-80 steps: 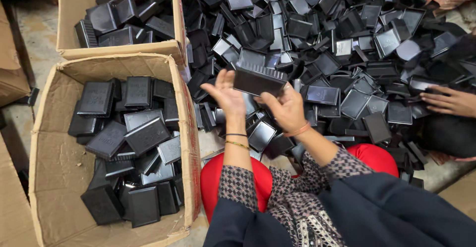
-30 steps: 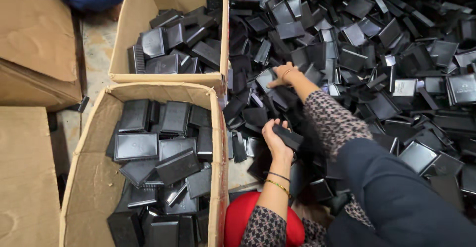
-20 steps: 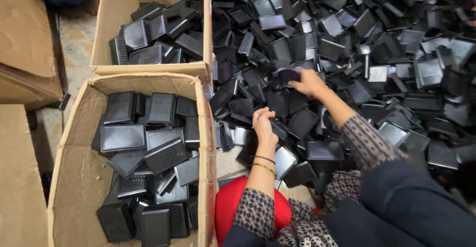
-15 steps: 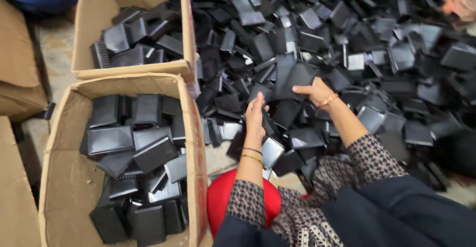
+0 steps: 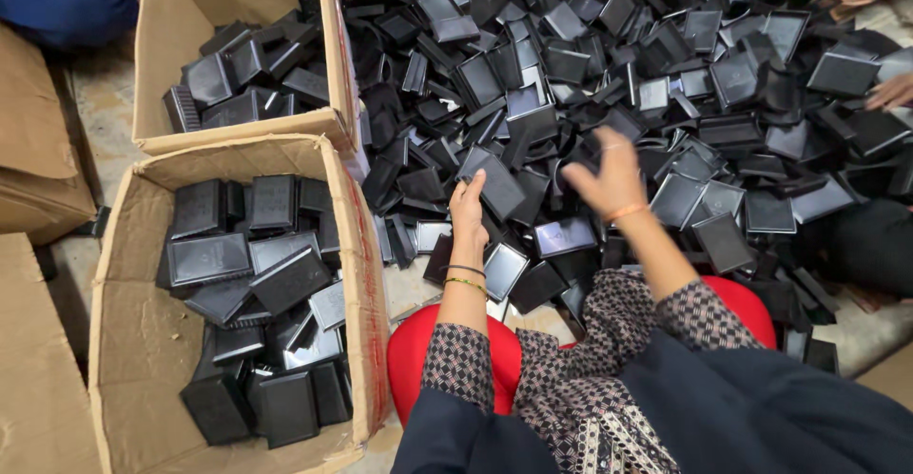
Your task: The person sits on the floor and repeatedly picks up small black rectangular components from a large pile, briefly inspects them, and places them into a cardboard box. Other people are also sorting the same items nearby.
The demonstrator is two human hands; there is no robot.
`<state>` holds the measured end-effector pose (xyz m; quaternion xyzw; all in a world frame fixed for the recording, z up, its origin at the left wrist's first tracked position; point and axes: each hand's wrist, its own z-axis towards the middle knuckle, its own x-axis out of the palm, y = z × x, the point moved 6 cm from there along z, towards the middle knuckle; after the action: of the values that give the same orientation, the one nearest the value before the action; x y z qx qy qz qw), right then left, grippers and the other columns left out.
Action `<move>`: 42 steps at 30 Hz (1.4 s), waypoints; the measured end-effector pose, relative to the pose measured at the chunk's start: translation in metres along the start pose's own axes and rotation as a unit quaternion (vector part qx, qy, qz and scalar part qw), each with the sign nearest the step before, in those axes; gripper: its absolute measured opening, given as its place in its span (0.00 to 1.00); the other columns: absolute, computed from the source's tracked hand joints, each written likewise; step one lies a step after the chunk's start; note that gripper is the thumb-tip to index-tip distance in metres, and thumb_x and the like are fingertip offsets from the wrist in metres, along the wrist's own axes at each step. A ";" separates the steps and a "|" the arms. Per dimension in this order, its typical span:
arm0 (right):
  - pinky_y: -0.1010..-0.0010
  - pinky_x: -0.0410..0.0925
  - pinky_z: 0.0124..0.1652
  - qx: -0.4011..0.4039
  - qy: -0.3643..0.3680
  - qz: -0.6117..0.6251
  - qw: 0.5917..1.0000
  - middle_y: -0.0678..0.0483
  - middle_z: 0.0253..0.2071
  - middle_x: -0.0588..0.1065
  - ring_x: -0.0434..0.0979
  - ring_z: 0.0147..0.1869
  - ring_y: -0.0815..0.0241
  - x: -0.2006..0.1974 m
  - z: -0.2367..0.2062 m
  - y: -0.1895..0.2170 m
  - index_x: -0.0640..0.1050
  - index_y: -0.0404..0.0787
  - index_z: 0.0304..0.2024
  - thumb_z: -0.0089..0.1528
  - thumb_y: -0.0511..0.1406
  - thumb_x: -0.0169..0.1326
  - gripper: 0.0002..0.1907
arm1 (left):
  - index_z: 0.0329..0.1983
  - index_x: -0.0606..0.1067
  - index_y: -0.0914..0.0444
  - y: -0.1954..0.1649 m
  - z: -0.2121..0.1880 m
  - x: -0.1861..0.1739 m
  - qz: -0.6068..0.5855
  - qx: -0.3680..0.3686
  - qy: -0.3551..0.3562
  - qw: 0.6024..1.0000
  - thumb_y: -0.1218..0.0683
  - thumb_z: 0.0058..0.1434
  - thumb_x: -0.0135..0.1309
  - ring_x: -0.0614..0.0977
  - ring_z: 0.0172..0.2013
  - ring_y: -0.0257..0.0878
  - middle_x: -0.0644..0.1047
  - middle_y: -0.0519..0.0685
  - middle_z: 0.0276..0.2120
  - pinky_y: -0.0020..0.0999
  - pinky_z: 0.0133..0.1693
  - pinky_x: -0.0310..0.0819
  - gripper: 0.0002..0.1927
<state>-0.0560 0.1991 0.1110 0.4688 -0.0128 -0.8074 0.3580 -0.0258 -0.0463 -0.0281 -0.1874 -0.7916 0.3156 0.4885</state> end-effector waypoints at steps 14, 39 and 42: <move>0.71 0.71 0.56 0.226 0.201 0.491 0.817 0.49 0.57 0.77 0.77 0.57 0.64 0.118 -0.034 0.056 0.73 0.31 0.63 0.60 0.32 0.64 0.30 | 0.51 0.77 0.65 0.006 0.008 -0.001 -0.101 -0.114 -0.012 0.988 0.24 0.66 0.33 0.82 0.41 0.40 0.81 0.49 0.41 0.34 0.47 0.76 0.43; 0.67 0.72 0.36 0.066 0.093 0.262 0.958 0.45 0.33 0.80 0.82 0.34 0.56 0.044 0.004 0.161 0.71 0.31 0.56 0.66 0.32 0.56 0.17 | 0.31 0.72 0.62 -0.044 0.017 -0.056 -0.270 0.146 -0.115 0.945 0.27 0.77 0.34 0.77 0.33 0.40 0.76 0.48 0.28 0.33 0.41 0.72 0.38; 0.72 0.74 0.52 0.012 -0.001 0.478 0.878 0.48 0.47 0.80 0.82 0.50 0.64 0.032 0.034 0.231 0.66 0.30 0.57 0.69 0.27 0.51 0.15 | 0.51 0.73 0.67 -0.014 0.027 -0.065 -0.303 0.046 -0.167 0.937 0.27 0.73 0.32 0.79 0.43 0.41 0.79 0.51 0.42 0.35 0.49 0.72 0.39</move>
<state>0.0390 -0.0025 0.1881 0.4093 -0.2451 -0.5382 0.6948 -0.0201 -0.1047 -0.0695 0.1392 -0.8658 0.2152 0.4298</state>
